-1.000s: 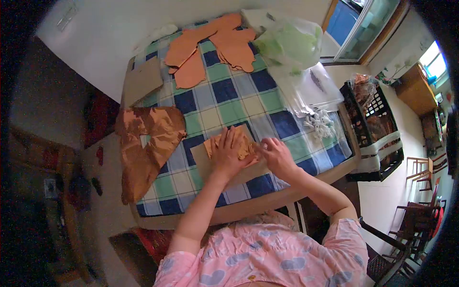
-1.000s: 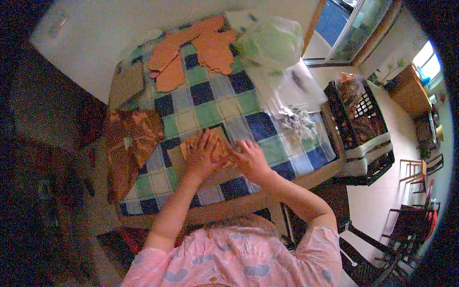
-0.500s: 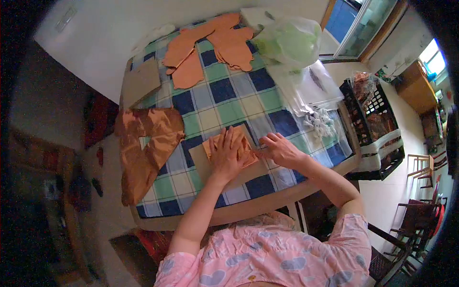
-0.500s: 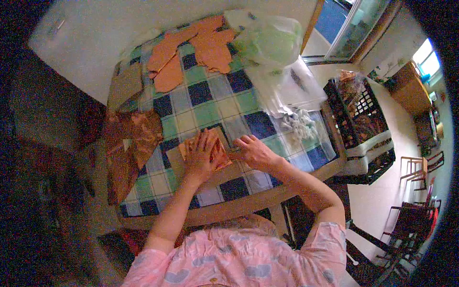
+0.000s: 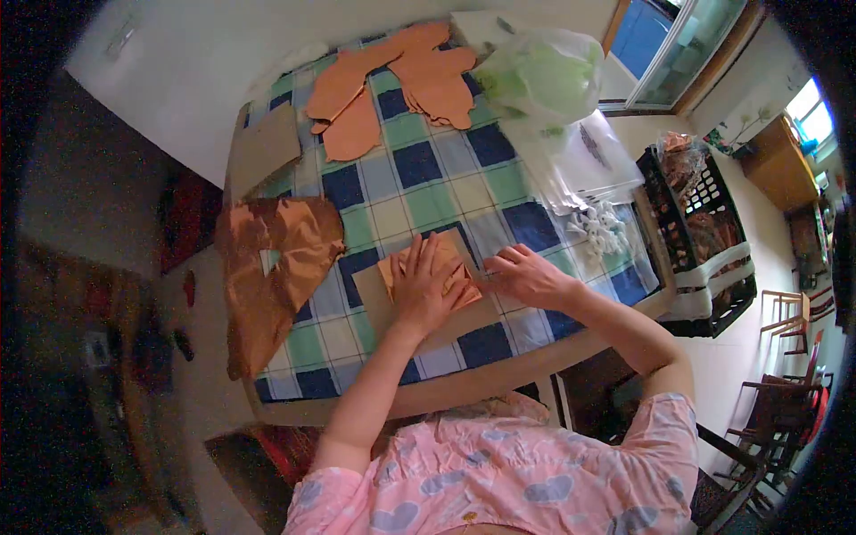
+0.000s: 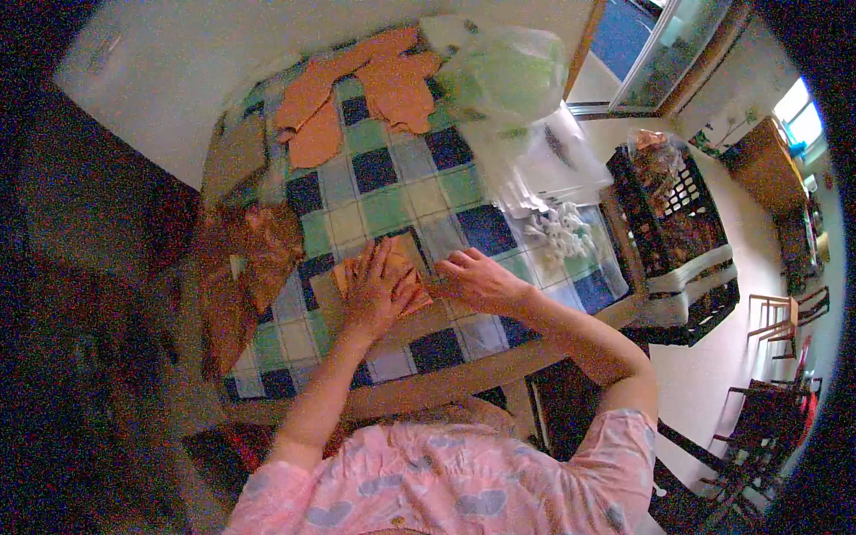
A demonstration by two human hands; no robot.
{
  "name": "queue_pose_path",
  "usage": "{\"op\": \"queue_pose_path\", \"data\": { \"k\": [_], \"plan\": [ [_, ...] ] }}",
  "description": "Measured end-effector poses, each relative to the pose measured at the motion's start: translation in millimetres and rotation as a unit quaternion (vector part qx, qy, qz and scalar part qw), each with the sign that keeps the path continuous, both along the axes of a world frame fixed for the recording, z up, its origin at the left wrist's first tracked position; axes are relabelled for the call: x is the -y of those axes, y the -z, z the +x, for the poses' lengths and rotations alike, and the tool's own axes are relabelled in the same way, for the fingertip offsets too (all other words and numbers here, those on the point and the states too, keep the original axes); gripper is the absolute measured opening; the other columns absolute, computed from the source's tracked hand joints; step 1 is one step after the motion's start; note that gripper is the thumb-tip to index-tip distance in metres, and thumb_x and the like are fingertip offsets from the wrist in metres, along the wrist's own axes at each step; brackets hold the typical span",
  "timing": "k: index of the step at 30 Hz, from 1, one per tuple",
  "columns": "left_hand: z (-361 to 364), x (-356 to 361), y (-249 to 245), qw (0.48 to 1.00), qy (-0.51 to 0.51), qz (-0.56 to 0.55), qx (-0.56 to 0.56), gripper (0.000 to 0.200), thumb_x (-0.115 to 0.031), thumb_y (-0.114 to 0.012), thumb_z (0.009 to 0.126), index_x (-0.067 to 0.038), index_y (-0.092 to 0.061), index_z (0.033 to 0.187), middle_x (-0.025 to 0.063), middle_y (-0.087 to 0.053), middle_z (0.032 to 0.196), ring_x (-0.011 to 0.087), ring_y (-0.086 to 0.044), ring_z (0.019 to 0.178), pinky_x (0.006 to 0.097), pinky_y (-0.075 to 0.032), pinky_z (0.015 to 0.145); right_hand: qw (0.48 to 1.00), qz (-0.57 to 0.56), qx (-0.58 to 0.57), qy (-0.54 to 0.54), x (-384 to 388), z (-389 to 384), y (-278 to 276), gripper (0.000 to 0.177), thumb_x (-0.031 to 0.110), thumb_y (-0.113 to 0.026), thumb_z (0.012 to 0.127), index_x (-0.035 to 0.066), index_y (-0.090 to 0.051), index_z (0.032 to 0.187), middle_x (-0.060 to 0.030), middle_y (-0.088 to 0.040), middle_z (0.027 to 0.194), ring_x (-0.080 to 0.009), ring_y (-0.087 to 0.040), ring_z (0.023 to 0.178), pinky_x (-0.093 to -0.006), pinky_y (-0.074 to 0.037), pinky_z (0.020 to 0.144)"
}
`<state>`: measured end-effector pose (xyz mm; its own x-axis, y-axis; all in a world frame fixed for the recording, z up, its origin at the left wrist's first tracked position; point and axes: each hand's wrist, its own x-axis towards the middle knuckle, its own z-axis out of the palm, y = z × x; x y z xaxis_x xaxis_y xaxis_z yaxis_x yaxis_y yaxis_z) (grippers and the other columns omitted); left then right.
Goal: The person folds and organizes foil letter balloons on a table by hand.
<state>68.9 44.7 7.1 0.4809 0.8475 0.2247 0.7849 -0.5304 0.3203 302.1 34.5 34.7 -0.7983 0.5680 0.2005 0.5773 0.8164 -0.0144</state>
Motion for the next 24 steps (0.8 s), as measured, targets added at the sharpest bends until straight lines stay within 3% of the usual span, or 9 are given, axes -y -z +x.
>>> {"op": "queue_pose_path", "data": {
  "k": [5, 10, 17, 20, 24],
  "plan": [
    [-1, -3, 10, 0.999, 0.006, 0.029, 0.015, 0.039, -0.045, -0.06, 0.081, -0.025, -0.059, 0.115, 0.0118, -0.033, 0.143, 0.0325, -0.026, 0.134, 0.0616, -0.013, 0.104, 0.999, -0.02, 0.024, -0.015, -1, 0, 0, 0.04, 0.016, -0.054, 0.075, 0.02, -0.059, 0.114, -0.0047, -0.05, 0.108, -0.0209, -0.049, 0.099, -0.0343, -0.04, 0.086],
    [-2, -5, 14, 1.0, -0.006, 0.015, -0.013, 0.037, -0.039, -0.057, 0.084, -0.023, -0.058, 0.118, 0.0119, -0.03, 0.145, 0.0344, -0.026, 0.134, 0.0607, -0.014, 0.105, 0.999, -0.003, -0.031, -0.025, -1, 3, 3, 0.038, 0.015, -0.055, 0.074, 0.018, -0.061, 0.111, -0.0057, -0.051, 0.107, -0.0218, -0.049, 0.098, -0.0351, -0.04, 0.086],
    [-1, -1, 3, 1.0, 0.007, 0.008, -0.023, 0.033, -0.036, -0.053, 0.088, -0.021, -0.059, 0.117, 0.0118, -0.029, 0.146, 0.0352, -0.026, 0.134, 0.0605, -0.015, 0.106, 0.999, -0.035, -0.025, -0.011, -4, -6, 10, 0.029, 0.018, -0.057, 0.074, 0.016, -0.064, 0.102, -0.0058, -0.051, 0.106, -0.0219, -0.049, 0.1, -0.0352, -0.04, 0.087],
    [-1, -3, 11, 0.999, 0.014, 0.022, 0.03, 0.028, -0.035, -0.06, 0.082, -0.02, -0.062, 0.105, 0.0134, -0.033, 0.142, 0.0342, -0.025, 0.134, 0.063, -0.011, 0.104, 0.999, -0.011, -0.029, -0.012, -3, -6, 11, 0.027, 0.018, -0.057, 0.074, 0.017, -0.064, 0.1, -0.0057, -0.051, 0.106, -0.0217, -0.049, 0.101, -0.0353, -0.04, 0.087],
    [0, 0, 8, 0.999, 0.012, 0.017, 0.033, 0.03, -0.036, -0.061, 0.081, -0.022, -0.062, 0.108, 0.0125, -0.032, 0.143, 0.0341, -0.025, 0.135, 0.0635, -0.011, 0.103, 1.0, -0.015, -0.017, -0.016, -1, -5, 12, 0.029, 0.017, -0.058, 0.072, 0.017, -0.064, 0.101, -0.0059, -0.051, 0.108, -0.0223, -0.049, 0.102, -0.0356, -0.041, 0.088]
  ]
}}
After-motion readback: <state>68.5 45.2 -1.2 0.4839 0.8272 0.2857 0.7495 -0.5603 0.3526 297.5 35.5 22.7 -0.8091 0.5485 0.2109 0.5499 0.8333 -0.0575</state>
